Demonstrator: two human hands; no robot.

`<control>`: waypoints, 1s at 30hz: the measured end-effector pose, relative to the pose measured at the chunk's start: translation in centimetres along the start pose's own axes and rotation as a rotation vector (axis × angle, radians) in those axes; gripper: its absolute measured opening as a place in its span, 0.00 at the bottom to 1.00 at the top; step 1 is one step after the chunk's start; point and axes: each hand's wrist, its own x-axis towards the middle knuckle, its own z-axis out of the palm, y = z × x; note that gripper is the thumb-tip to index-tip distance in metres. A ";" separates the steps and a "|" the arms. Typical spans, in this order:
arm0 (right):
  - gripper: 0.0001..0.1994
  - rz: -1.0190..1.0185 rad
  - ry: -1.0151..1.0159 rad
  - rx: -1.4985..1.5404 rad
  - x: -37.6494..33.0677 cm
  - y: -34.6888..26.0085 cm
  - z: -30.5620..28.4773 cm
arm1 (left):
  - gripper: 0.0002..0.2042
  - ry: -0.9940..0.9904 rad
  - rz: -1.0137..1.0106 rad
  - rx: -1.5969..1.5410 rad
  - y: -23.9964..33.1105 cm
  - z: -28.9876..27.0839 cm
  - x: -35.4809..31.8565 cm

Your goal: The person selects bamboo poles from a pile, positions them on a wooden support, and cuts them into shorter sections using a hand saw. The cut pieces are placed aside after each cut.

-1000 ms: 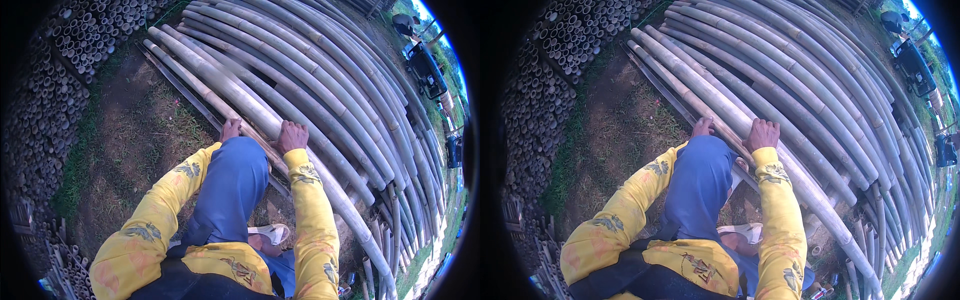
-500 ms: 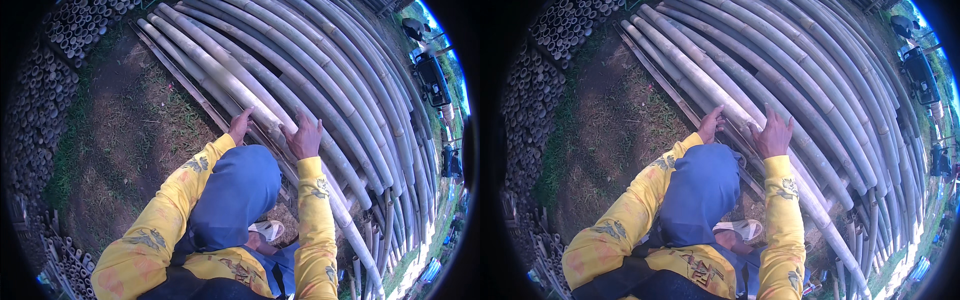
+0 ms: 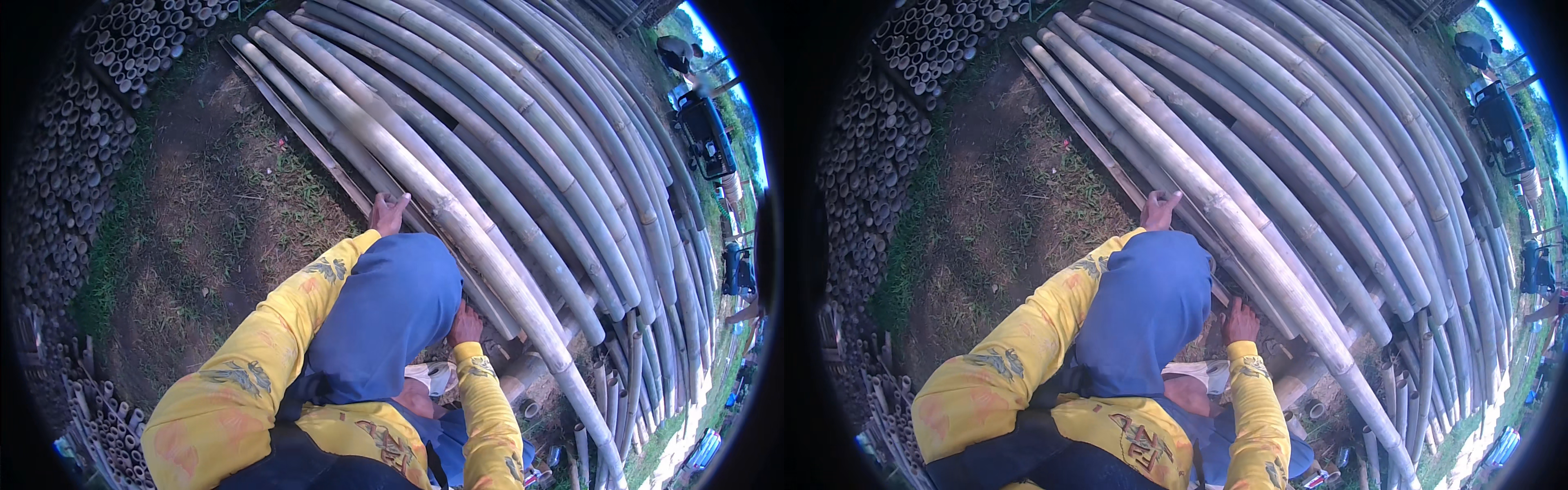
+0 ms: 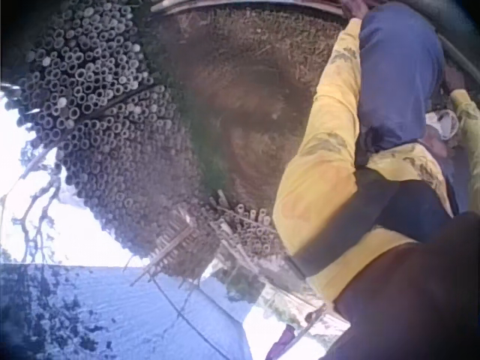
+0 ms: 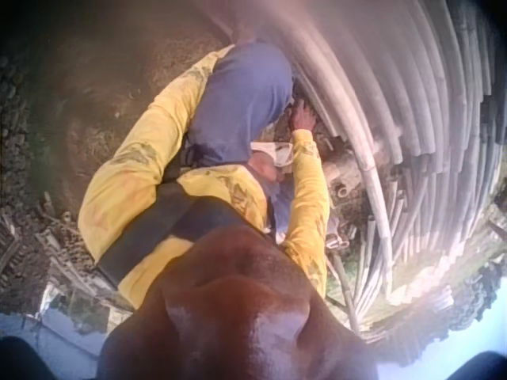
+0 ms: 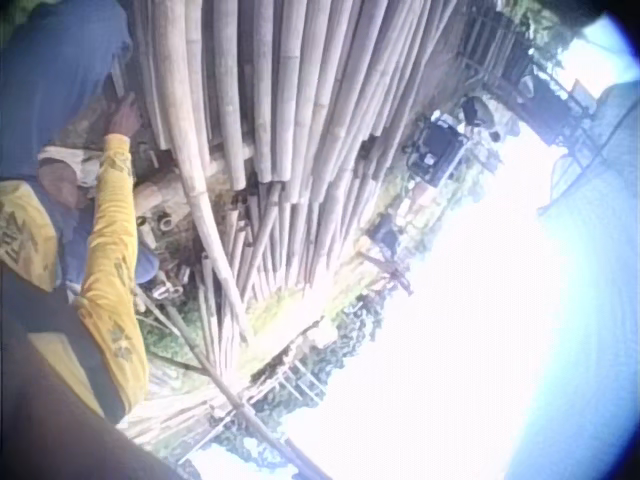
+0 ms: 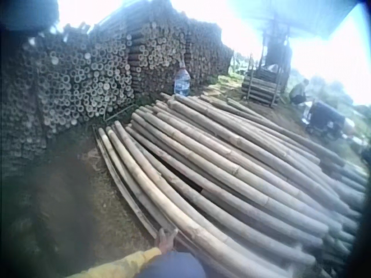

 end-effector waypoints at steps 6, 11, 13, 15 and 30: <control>0.18 -0.361 0.053 0.170 1.2 -1.8 -4.3 | 0.52 0.393 -0.238 -0.209 -3.4 -2.6 2.3; 0.13 -0.314 0.165 0.150 -2.3 -2.0 -8.8 | 0.45 0.309 -0.097 -0.397 0.6 -6.1 3.0; 0.10 -0.325 0.249 0.149 -4.3 0.2 -10.7 | 0.36 0.212 -0.041 -0.671 0.8 -6.6 3.1; 0.11 -0.358 0.313 0.170 -6.9 3.0 -12.3 | 0.31 -0.007 -0.006 -0.778 3.1 -7.0 2.0; 0.30 -0.269 0.425 0.105 -14.6 9.0 -19.3 | 0.15 -0.399 -0.071 -0.711 8.2 -4.7 4.2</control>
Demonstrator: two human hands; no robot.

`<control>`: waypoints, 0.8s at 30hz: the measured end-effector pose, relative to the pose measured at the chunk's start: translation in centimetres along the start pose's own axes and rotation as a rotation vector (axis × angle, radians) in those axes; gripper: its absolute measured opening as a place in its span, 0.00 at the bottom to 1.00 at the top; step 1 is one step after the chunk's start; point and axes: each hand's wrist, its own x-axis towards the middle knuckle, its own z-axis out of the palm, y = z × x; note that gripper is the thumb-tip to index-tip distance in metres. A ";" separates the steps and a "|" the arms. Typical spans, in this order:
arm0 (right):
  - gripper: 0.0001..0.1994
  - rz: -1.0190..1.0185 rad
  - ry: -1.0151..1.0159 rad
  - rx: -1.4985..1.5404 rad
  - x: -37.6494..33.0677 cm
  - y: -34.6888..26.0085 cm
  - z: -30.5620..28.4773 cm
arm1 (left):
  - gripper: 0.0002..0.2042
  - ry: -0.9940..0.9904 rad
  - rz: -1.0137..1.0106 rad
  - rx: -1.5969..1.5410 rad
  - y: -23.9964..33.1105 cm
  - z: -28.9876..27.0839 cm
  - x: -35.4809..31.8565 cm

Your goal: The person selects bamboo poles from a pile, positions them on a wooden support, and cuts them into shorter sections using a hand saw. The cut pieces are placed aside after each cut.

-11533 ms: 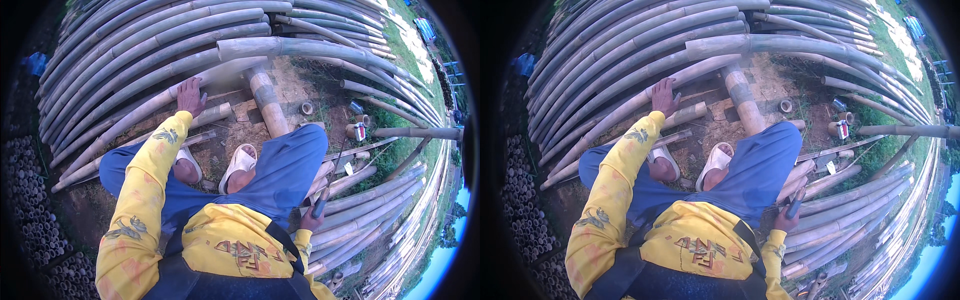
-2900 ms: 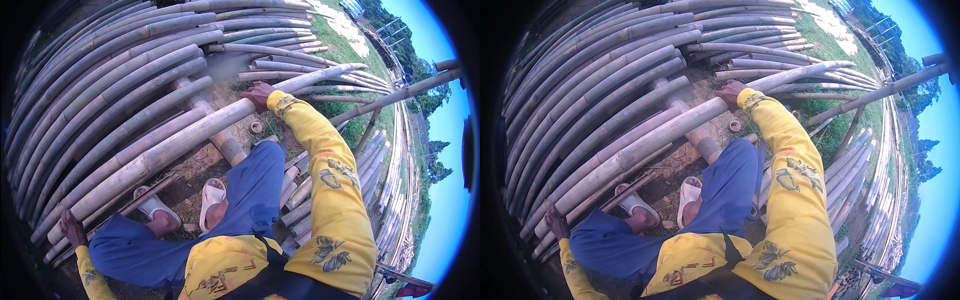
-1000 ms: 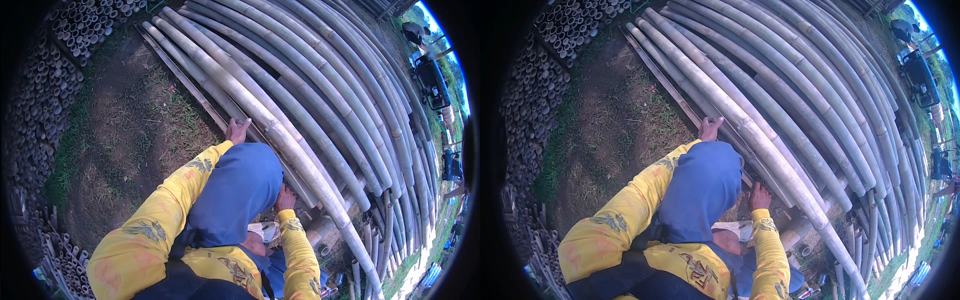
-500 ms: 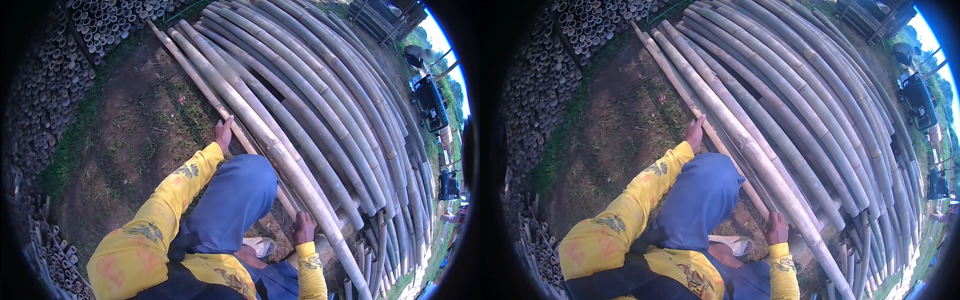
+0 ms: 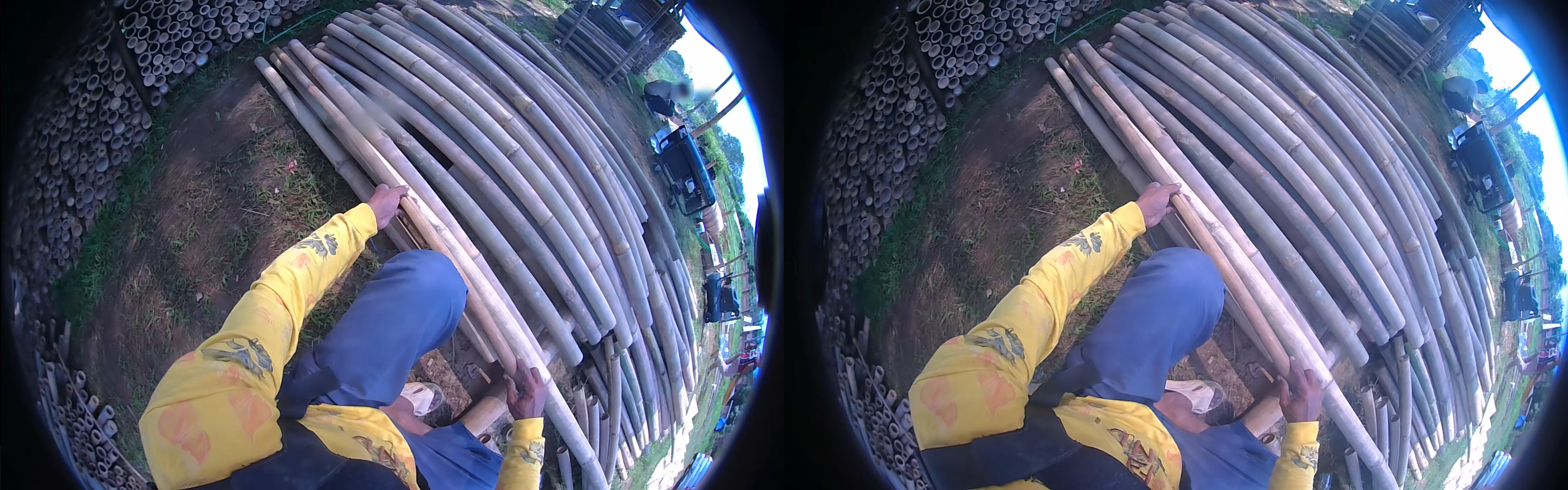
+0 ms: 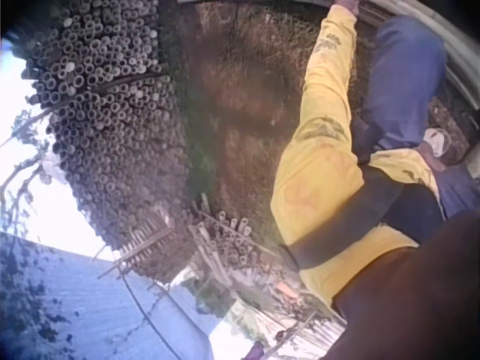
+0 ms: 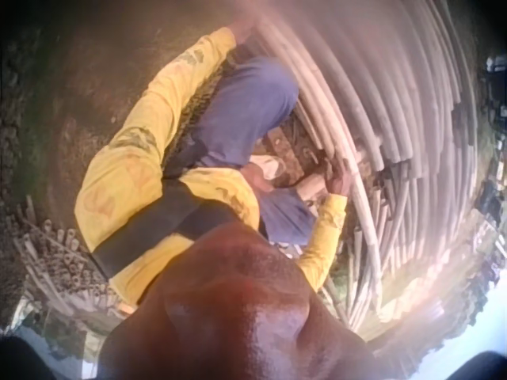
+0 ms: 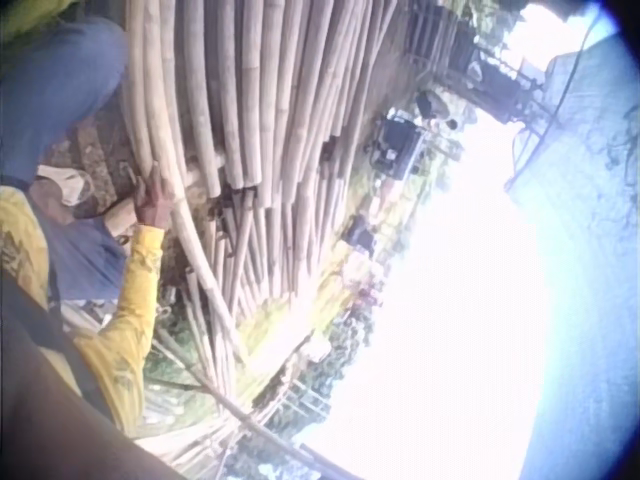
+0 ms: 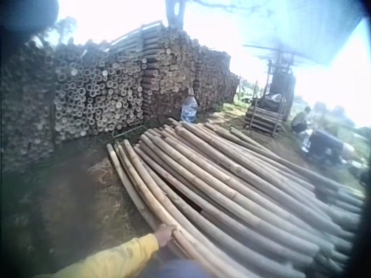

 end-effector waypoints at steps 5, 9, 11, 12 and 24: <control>0.30 -0.011 0.008 0.025 0.7 0.4 -2.5 | 0.22 -0.088 0.026 -0.035 -0.6 1.2 -1.5; 0.30 0.024 0.008 -0.005 1.7 1.0 -3.0 | 0.21 -0.111 0.030 -0.035 0.5 2.3 -1.2; 0.28 0.062 0.013 0.043 2.3 1.2 -3.0 | 0.19 -0.040 0.030 -0.004 0.1 2.6 -0.2; 0.27 0.075 0.025 0.039 2.3 1.6 -3.0 | 0.16 0.045 0.016 0.027 -0.1 4.1 -0.2; 0.24 0.265 0.025 0.051 3.4 7.1 2.5 | 0.26 -0.679 0.682 1.415 8.7 18.0 -6.5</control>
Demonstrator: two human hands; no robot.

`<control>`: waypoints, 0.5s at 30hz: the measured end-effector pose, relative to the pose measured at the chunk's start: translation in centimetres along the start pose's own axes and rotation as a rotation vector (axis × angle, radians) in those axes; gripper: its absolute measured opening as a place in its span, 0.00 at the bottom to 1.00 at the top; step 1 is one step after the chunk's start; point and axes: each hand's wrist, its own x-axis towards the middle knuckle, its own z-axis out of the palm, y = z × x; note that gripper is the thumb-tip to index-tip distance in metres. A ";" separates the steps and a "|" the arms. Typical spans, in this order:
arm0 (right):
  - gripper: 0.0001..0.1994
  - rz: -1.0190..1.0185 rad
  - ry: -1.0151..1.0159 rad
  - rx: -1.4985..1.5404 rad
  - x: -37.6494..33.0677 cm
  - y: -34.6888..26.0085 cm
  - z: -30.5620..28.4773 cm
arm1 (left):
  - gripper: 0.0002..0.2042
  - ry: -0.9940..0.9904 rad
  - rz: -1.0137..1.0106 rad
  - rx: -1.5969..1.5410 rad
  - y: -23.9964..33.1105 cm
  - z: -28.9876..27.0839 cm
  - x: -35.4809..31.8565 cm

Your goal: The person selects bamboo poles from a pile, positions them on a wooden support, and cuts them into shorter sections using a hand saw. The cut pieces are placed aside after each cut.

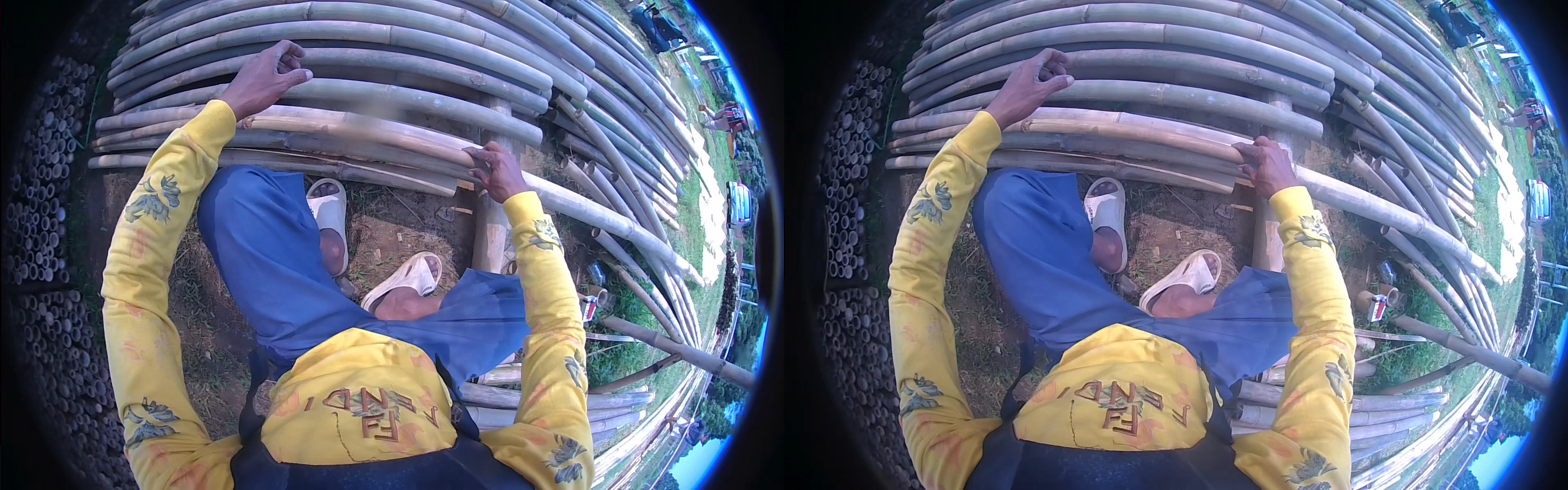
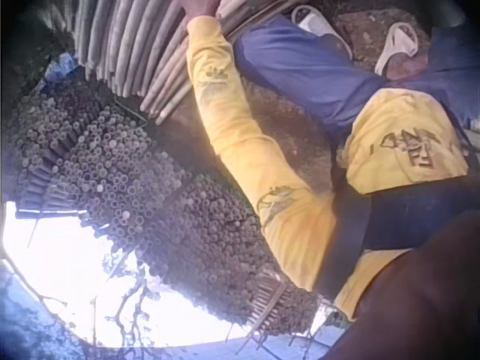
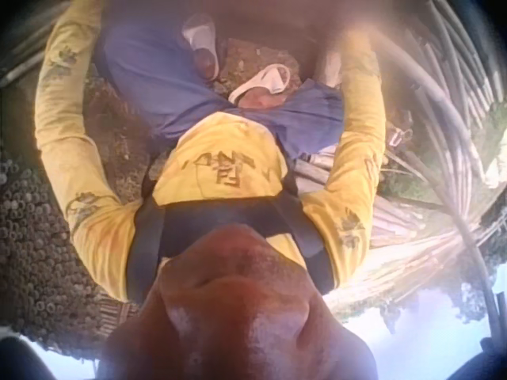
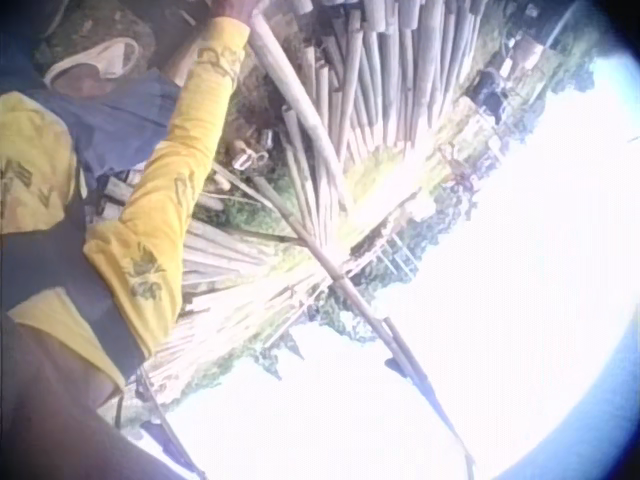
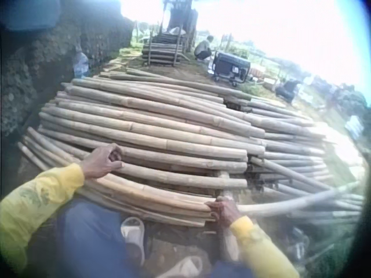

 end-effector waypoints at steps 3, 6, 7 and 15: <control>0.25 0.036 -0.013 -0.001 0.6 0.8 0.9 | 0.27 -0.324 0.272 0.403 6.5 4.9 0.6; 0.24 0.069 0.008 -0.020 0.8 1.2 2.1 | 0.36 -0.463 0.444 0.485 8.2 13.7 2.5; 0.24 0.067 0.017 0.024 1.0 1.7 2.4 | 0.40 -0.433 0.484 0.518 8.7 16.5 2.6; 0.27 0.085 0.107 0.020 -1.1 2.6 1.9 | 0.39 -0.471 0.415 0.514 9.6 26.4 2.7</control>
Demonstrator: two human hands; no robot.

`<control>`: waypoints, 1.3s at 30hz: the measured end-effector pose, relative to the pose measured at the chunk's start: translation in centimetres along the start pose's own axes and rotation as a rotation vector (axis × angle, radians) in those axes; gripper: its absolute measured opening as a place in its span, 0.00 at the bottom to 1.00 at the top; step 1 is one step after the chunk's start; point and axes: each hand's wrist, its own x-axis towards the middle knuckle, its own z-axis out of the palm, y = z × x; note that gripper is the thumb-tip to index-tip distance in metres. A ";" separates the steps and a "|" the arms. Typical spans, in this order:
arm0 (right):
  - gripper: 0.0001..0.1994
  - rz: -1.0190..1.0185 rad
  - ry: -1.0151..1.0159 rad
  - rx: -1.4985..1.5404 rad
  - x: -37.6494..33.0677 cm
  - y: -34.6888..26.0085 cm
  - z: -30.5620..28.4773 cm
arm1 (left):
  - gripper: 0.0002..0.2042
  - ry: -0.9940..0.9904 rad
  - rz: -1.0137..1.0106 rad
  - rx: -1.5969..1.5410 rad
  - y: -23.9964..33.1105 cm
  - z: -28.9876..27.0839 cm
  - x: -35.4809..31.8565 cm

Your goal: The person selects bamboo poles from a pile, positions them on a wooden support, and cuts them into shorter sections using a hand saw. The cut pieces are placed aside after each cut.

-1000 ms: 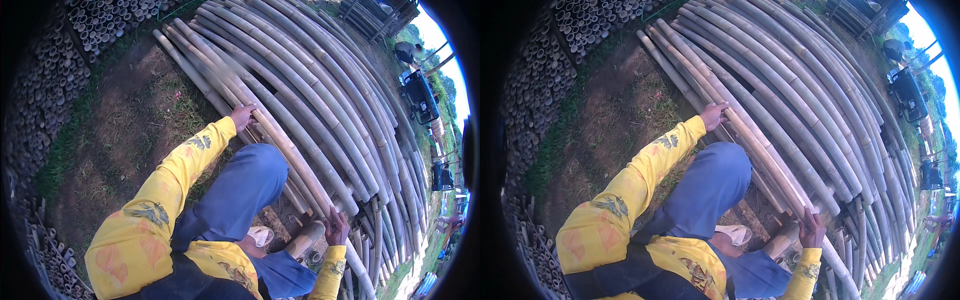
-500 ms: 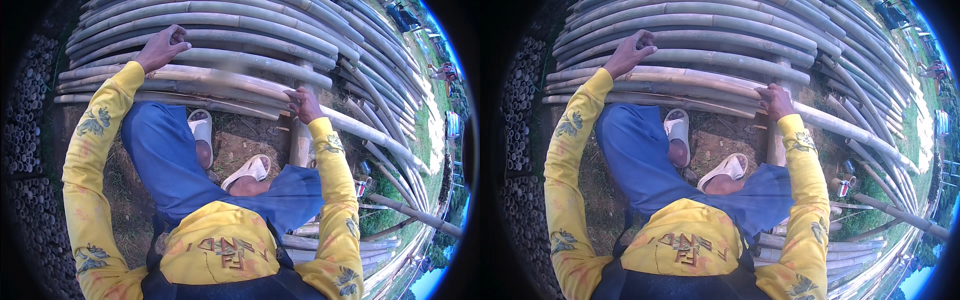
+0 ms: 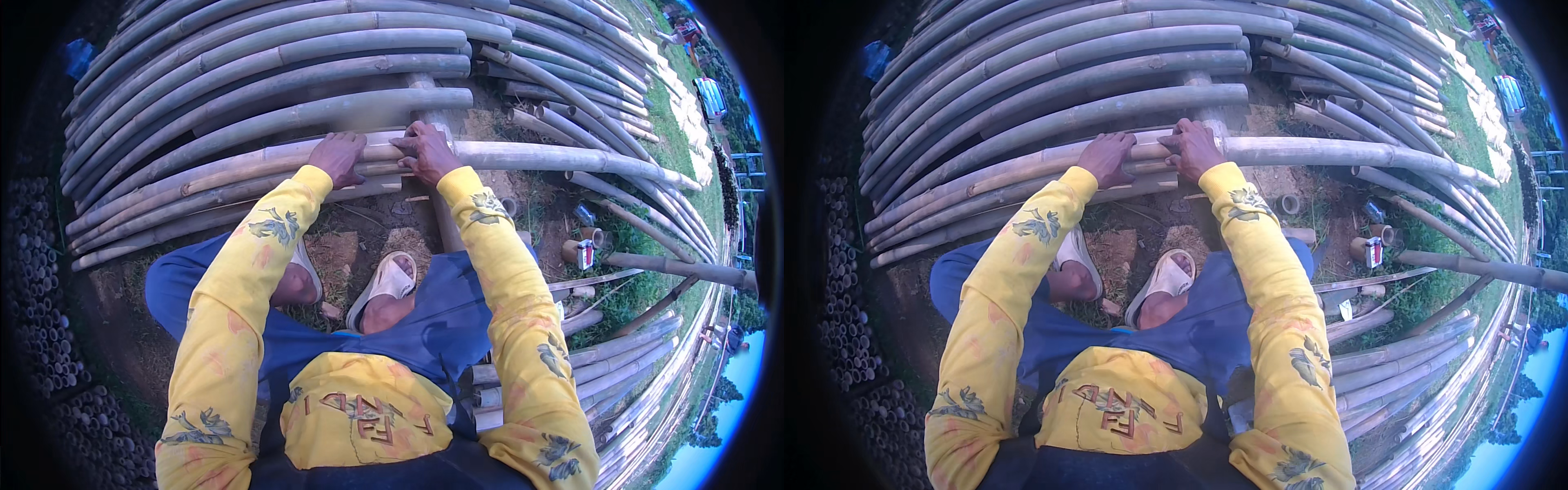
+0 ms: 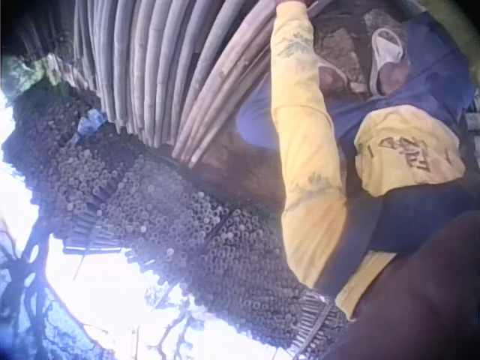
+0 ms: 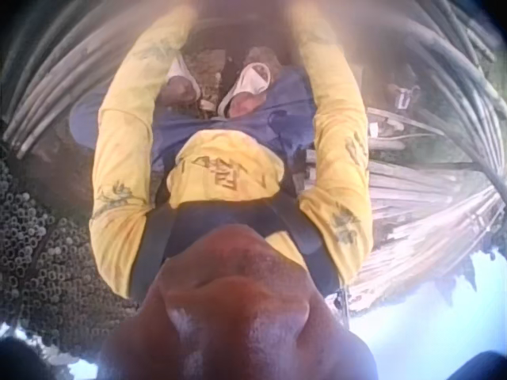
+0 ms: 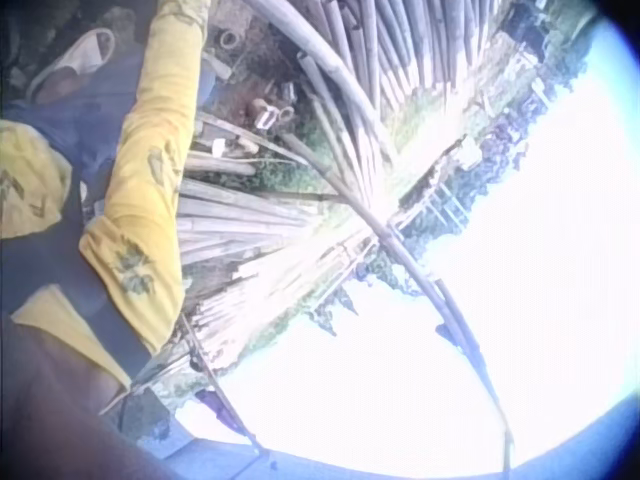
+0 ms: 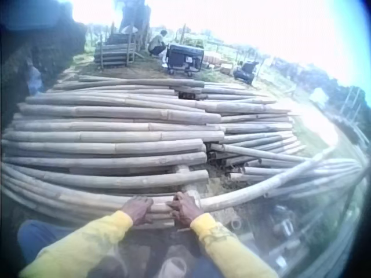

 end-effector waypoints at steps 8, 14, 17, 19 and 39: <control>0.18 0.666 0.782 0.222 -25.7 4.8 -8.0 | 0.37 0.042 -0.022 -0.027 0.2 0.3 0.4; 0.13 1.176 0.468 0.157 -44.6 -1.6 5.9 | 0.39 0.031 -0.011 0.027 -0.9 1.2 0.8; 0.25 1.088 0.316 0.170 -47.9 -6.8 11.6 | 0.40 0.020 -0.035 0.013 -0.3 0.4 0.8; 0.27 1.073 0.337 0.101 -48.1 -7.9 14.1 | 0.40 0.008 -0.078 -0.018 0.2 0.4 0.9; 0.30 1.115 0.457 0.166 -50.8 -9.8 16.7 | 0.39 0.017 -0.160 0.076 1.6 -4.3 0.4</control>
